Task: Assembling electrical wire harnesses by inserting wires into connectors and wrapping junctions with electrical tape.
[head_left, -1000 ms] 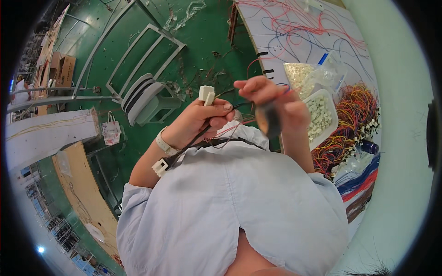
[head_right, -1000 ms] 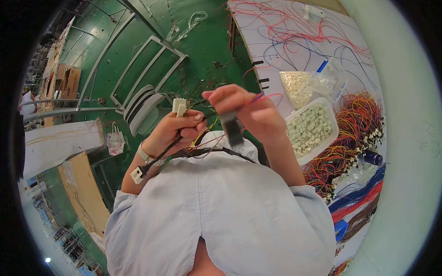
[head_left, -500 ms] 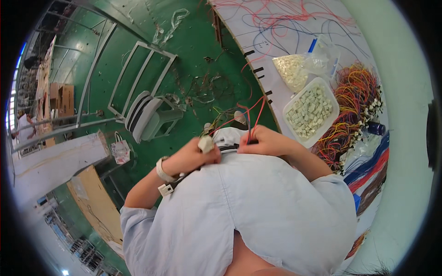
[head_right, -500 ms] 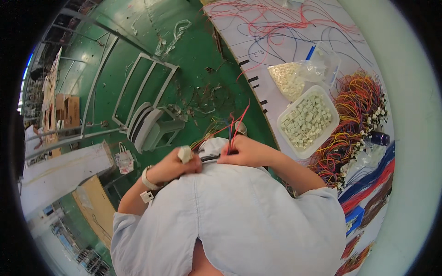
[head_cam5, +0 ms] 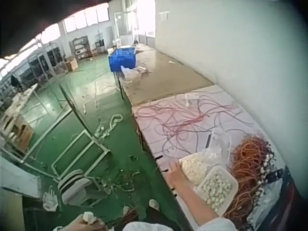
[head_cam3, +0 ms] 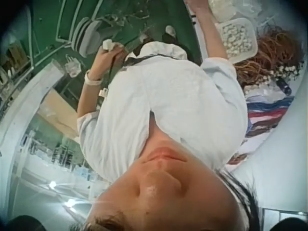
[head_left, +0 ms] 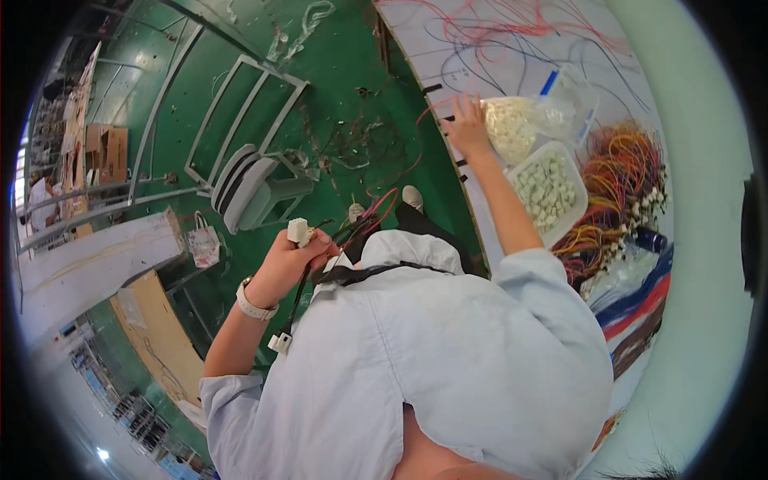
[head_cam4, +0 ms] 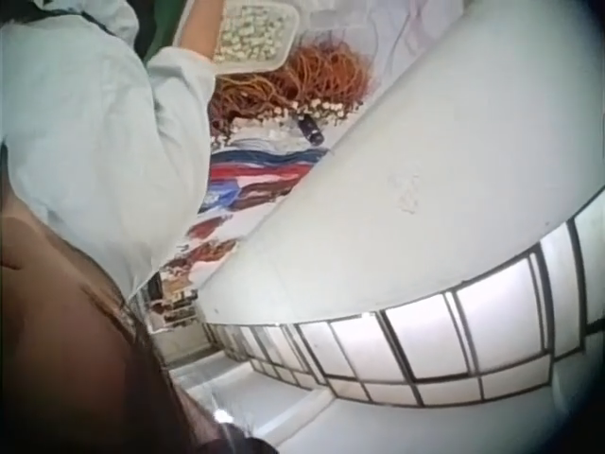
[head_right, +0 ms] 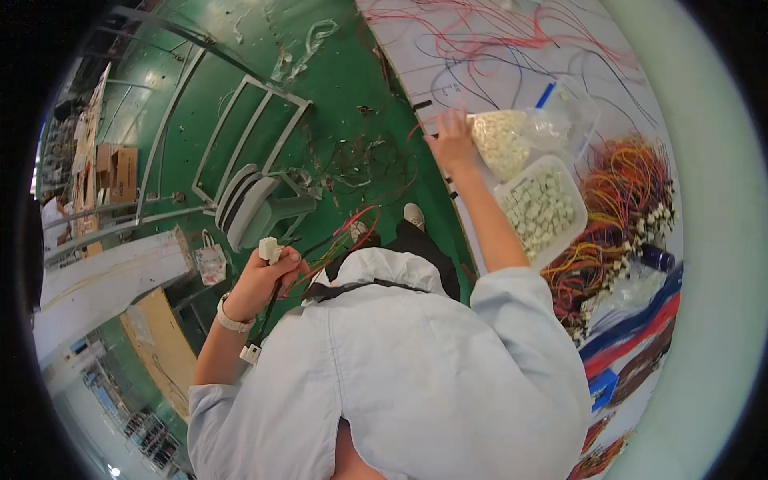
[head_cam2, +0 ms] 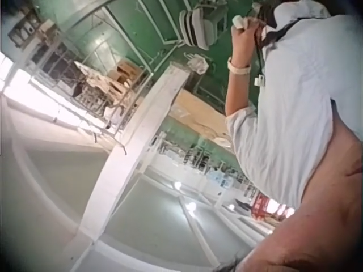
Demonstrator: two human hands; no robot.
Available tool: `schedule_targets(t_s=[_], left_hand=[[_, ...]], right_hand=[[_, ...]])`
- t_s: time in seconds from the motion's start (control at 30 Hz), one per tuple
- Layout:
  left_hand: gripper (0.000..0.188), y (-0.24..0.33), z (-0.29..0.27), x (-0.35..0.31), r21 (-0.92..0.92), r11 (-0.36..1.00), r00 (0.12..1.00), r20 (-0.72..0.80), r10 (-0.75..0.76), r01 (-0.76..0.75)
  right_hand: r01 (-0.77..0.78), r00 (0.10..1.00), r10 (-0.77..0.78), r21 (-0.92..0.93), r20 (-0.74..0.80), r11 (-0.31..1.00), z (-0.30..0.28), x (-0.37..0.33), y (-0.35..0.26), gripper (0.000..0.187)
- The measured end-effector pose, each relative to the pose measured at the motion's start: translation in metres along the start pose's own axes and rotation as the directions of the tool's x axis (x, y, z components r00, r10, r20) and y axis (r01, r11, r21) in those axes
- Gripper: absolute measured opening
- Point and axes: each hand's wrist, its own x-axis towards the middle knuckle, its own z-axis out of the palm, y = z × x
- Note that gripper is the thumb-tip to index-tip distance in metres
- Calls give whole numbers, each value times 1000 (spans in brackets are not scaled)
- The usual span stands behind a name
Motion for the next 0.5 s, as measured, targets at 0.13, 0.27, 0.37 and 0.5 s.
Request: schedule_targets(t_s=[0.13,0.27,0.37,0.5], left_hand=[[23,4,-4,4,-115,990,991,-115,64,-77],[28,28,3,-18,-80,933,895,-323,308,-351],[40,1,-14,-20,-258,599,635,-503,586,-758],[50,19,23,12,-363,406,535,-690,487,-839]], right_hand=[[163,942,-333,913,-32,373,-148,47,-138,39],[47,937,-349,990,4,137,-179,34,-171,23],[-310,947,-103,950,304,-41,-203,43,-176,12],[-411,866,-301,911,400,30,-202,28,-207,14]])
